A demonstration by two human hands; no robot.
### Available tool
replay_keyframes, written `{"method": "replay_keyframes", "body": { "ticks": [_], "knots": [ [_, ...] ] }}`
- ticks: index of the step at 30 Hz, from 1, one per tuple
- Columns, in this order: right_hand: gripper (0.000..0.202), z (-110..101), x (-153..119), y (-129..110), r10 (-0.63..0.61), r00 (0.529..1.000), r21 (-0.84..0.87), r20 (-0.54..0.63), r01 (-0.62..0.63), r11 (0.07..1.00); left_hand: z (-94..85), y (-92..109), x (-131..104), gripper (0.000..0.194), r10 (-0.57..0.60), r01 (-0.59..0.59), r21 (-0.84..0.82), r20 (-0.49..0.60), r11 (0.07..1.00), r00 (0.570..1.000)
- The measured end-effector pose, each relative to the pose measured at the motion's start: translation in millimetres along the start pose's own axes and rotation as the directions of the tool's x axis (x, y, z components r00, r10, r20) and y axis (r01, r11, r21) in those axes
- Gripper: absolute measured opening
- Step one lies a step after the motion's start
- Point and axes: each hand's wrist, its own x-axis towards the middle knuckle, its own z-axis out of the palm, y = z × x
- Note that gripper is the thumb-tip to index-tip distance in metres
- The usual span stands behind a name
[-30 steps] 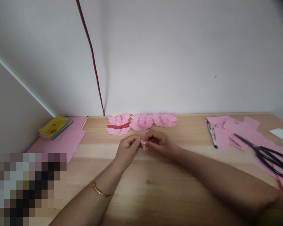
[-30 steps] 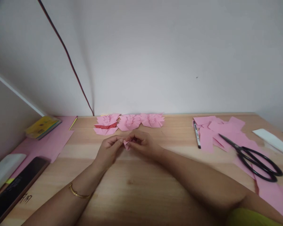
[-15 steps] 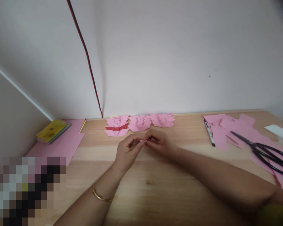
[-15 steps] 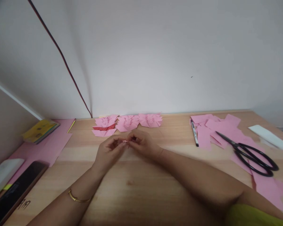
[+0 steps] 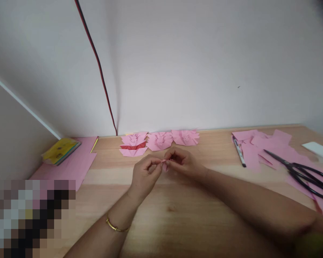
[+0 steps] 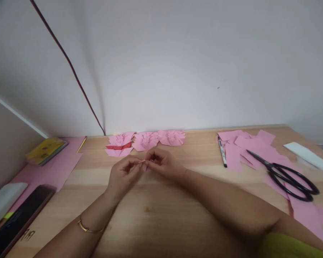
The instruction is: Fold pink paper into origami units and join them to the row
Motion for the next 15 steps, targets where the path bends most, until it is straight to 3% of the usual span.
{"method": "replay_keyframes", "body": {
  "ticks": [6,15],
  "knots": [
    [0.015,-0.1,0.8,0.9,-0.053,0.999,0.057,-0.002,0.053,0.997,-0.2,-0.8,-0.8,0.007,0.044,-0.044,0.015,0.005,0.999,0.999],
    [0.015,3.0,-0.3,-0.7,0.004,1.000,0.034,0.006,-0.004,0.999,0.6,2.1,-1.1,0.010,0.038,-0.033,0.082,-0.056,0.996,0.998]
  ]
}}
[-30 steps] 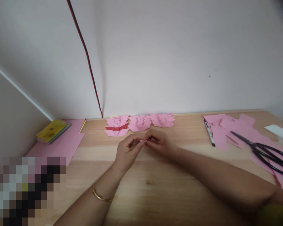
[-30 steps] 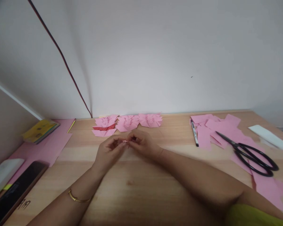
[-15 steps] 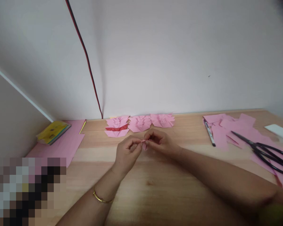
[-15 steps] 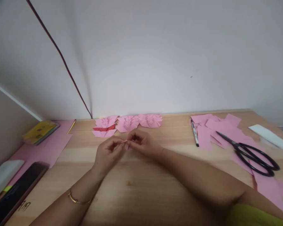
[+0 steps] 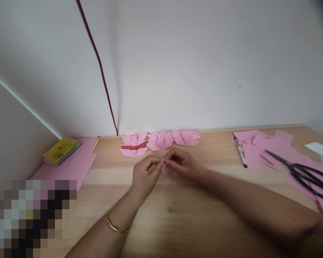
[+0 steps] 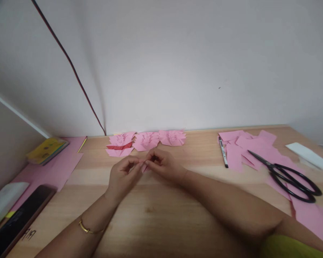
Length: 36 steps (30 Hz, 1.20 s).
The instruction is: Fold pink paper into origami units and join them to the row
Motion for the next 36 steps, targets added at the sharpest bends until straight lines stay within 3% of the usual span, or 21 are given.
{"method": "replay_keyframes", "body": {
  "ticks": [6,10,12,27,36],
  "knots": [
    [0.018,0,-1,4,0.016,0.999,-0.078,-0.041,-0.020,0.997,2.9,-3,-2,0.010,-0.075,0.075,-0.071,0.000,0.995,0.997],
    [0.021,-1,-2,8,0.013,0.999,-0.095,-0.053,-0.018,0.995,8.0,-11,-4,0.033,-0.136,0.128,-0.199,-0.026,0.972,0.990],
    [0.022,0,-2,7,0.005,0.999,-0.099,-0.054,-0.010,0.995,9.4,-13,-5,0.036,-0.134,0.127,-0.197,-0.025,0.972,0.991],
    [0.019,2,0,0,-0.033,0.997,-0.141,-0.069,0.023,0.990,9.0,-8,-3,0.023,-0.233,0.232,-0.321,0.034,0.918,0.972],
    [0.017,4,0,1,-0.051,0.995,-0.159,-0.081,0.038,0.987,9.1,-7,1,0.024,-0.254,0.291,-0.309,0.155,0.906,0.955]
  ]
}}
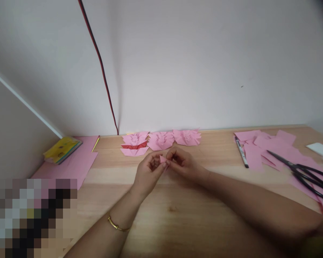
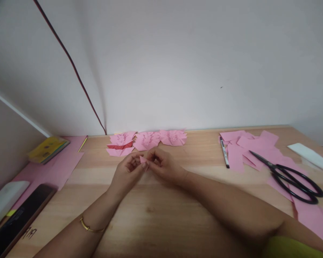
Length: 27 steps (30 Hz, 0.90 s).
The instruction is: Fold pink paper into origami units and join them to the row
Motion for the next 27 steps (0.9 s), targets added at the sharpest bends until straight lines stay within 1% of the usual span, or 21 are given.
{"method": "replay_keyframes", "body": {
  "ticks": [2,4,6,10,14,18,24,27],
  "knots": [
    [0.016,-0.4,0.3,1.0,0.003,1.000,-0.002,-0.006,-0.003,1.000,-0.5,0.1,0.5,0.021,-0.021,0.019,0.032,0.055,0.999,0.998],
    [0.016,-0.7,0.4,2.1,0.016,1.000,0.013,0.012,-0.016,1.000,-1.2,1.0,0.5,0.026,-0.035,0.031,0.039,0.081,0.999,0.996],
    [0.017,-0.8,0.1,3.1,0.024,0.999,0.035,0.026,-0.025,0.999,-1.9,2.4,0.2,0.026,-0.042,0.041,0.017,0.081,0.999,0.996],
    [0.020,-0.8,-1.1,4.2,0.047,0.999,0.018,0.016,-0.047,0.999,-1.9,4.9,-0.1,0.024,-0.026,0.026,-0.002,0.076,1.000,0.997],
    [0.025,-1.0,-1.7,3.6,0.076,0.997,0.017,0.030,-0.077,0.997,-1.1,4.8,-0.2,0.025,-0.011,0.010,0.025,0.060,1.000,0.998],
    [0.028,-2.1,-0.7,2.7,0.099,0.992,0.024,0.073,-0.101,0.995,-1.8,3.5,-0.5,0.027,-0.002,0.000,0.073,0.030,0.997,1.000],
    [0.027,-3.5,0.0,4.6,0.127,0.986,0.019,0.112,-0.130,0.991,-2.1,6.8,-0.1,0.028,0.050,-0.058,0.122,0.069,0.991,0.996],
    [0.028,-4.4,0.0,1.6,0.130,0.981,0.030,0.141,-0.136,0.990,-2.1,7.8,-0.2,0.028,0.058,-0.069,0.130,0.087,0.989,0.995]
  ]
}}
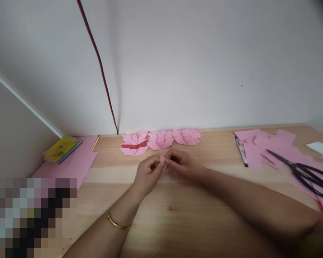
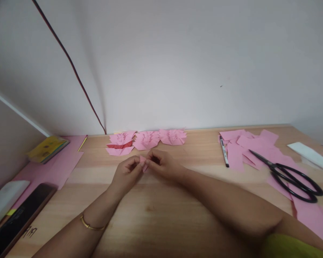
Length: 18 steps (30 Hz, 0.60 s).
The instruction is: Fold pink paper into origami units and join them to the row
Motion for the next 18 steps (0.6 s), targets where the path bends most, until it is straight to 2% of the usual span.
{"method": "replay_keyframes", "body": {
  "ticks": [7,13,18],
  "knots": [
    [0.028,-2.7,-1.6,-3.3,0.010,0.998,0.025,0.061,-0.012,1.000,-3.5,-2.8,-0.5,0.028,0.017,-0.018,0.028,0.039,0.999,0.999],
    [0.028,-0.8,0.2,0.4,0.052,0.996,0.046,0.067,-0.055,0.997,-1.5,-4.1,0.5,0.028,-0.031,0.031,0.000,0.047,1.000,0.998],
    [0.029,-0.9,0.8,2.2,0.040,0.997,0.079,0.071,-0.045,0.996,0.3,-4.1,0.3,0.028,-0.050,0.050,-0.012,0.033,0.999,0.998]
  ]
}}
